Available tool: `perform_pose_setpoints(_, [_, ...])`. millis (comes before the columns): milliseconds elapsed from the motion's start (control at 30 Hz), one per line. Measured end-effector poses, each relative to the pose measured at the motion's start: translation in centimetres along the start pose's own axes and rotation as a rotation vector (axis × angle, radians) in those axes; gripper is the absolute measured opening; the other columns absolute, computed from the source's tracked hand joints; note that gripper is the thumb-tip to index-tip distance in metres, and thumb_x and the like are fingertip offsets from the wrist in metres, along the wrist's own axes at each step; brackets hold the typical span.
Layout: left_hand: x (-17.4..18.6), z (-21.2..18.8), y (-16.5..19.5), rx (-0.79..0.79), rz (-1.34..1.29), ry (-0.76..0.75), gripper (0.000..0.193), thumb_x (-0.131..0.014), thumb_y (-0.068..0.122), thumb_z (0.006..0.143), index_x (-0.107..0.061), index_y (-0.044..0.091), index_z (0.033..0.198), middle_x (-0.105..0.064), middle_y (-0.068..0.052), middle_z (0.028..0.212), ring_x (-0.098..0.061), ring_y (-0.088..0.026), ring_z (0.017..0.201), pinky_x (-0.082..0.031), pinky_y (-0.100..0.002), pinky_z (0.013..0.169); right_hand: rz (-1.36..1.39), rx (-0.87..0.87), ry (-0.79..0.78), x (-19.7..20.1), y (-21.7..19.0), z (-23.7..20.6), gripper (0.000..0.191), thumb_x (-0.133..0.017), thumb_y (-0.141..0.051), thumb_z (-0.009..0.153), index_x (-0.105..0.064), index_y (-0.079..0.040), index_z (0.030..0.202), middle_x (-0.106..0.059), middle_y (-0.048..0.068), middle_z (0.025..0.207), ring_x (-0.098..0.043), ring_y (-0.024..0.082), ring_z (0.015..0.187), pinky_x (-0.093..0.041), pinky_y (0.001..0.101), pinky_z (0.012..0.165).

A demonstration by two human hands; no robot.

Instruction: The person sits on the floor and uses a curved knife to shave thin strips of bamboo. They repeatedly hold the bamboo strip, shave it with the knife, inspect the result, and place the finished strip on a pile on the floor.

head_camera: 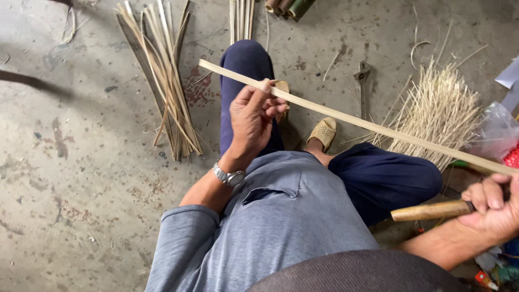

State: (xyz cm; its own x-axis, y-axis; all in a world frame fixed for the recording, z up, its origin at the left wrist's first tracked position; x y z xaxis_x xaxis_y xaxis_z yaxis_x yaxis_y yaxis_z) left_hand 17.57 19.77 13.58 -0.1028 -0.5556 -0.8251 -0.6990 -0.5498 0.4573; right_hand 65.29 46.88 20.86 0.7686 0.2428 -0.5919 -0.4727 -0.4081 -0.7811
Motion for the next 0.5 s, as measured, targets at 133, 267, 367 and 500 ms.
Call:
perform_pose_setpoints(133, [-0.5,-0.4,-0.4,0.033,-0.002,0.001,0.025,-0.065,0.013,0.104,-0.068,-0.009,0.114,-0.071,-0.016,0.092,-0.075,-0.022,0.079,-0.065,-0.034,0.07,0.001,0.144,0.041,2.2,-0.3,0.0,0.023,-0.054,-0.011,0.118,-0.055,0.004,0.101,-0.047,0.004,0.079,-0.045,0.004,0.06,-0.032,0.0162,0.052])
perform_pose_setpoints(267, [-1.5,-1.1,0.1,0.021,-0.036,-0.071,0.028,-0.06,0.015,0.107,-0.066,-0.01,0.117,-0.073,-0.018,0.099,-0.076,-0.023,0.085,-0.065,-0.034,0.072,0.025,0.157,-0.042,4.3,-1.0,0.1,0.021,-0.055,-0.007,0.117,-0.055,0.005,0.101,-0.046,0.003,0.077,-0.049,0.006,0.064,-0.037,0.0182,0.055])
perform_pose_setpoints(367, [-1.8,-1.4,1.0,-0.01,-0.083,-0.089,0.03,-0.057,0.017,0.108,-0.064,-0.008,0.122,-0.073,-0.018,0.099,-0.076,-0.023,0.085,-0.066,-0.034,0.073,0.083,0.17,-0.155,5.9,-1.7,-0.3,0.019,-0.056,-0.006,0.115,-0.055,0.004,0.098,-0.047,0.003,0.077,-0.05,0.008,0.066,-0.039,0.0199,0.057])
perform_pose_setpoints(500, [-1.3,-1.8,2.8,-0.151,-0.071,-0.062,0.025,-0.06,0.01,0.111,-0.064,-0.009,0.127,-0.07,-0.016,0.098,-0.074,-0.022,0.086,-0.065,-0.036,0.078,-0.061,0.304,-0.113,7.3,-2.6,-1.1,0.018,-0.055,-0.006,0.113,-0.054,0.003,0.097,-0.046,0.003,0.078,-0.048,0.009,0.067,-0.038,0.0206,0.057])
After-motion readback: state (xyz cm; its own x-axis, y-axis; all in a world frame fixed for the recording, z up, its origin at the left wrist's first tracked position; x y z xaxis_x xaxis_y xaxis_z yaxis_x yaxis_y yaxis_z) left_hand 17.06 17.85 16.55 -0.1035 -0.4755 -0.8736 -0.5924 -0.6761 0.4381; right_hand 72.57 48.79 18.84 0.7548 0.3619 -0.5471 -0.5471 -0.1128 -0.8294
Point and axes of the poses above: each hand's wrist, its own z-axis towards the middle knuckle, its own x-axis out of the back of the hand, y = z × x, the point moved 2 cm from there along z, towards the middle knuckle
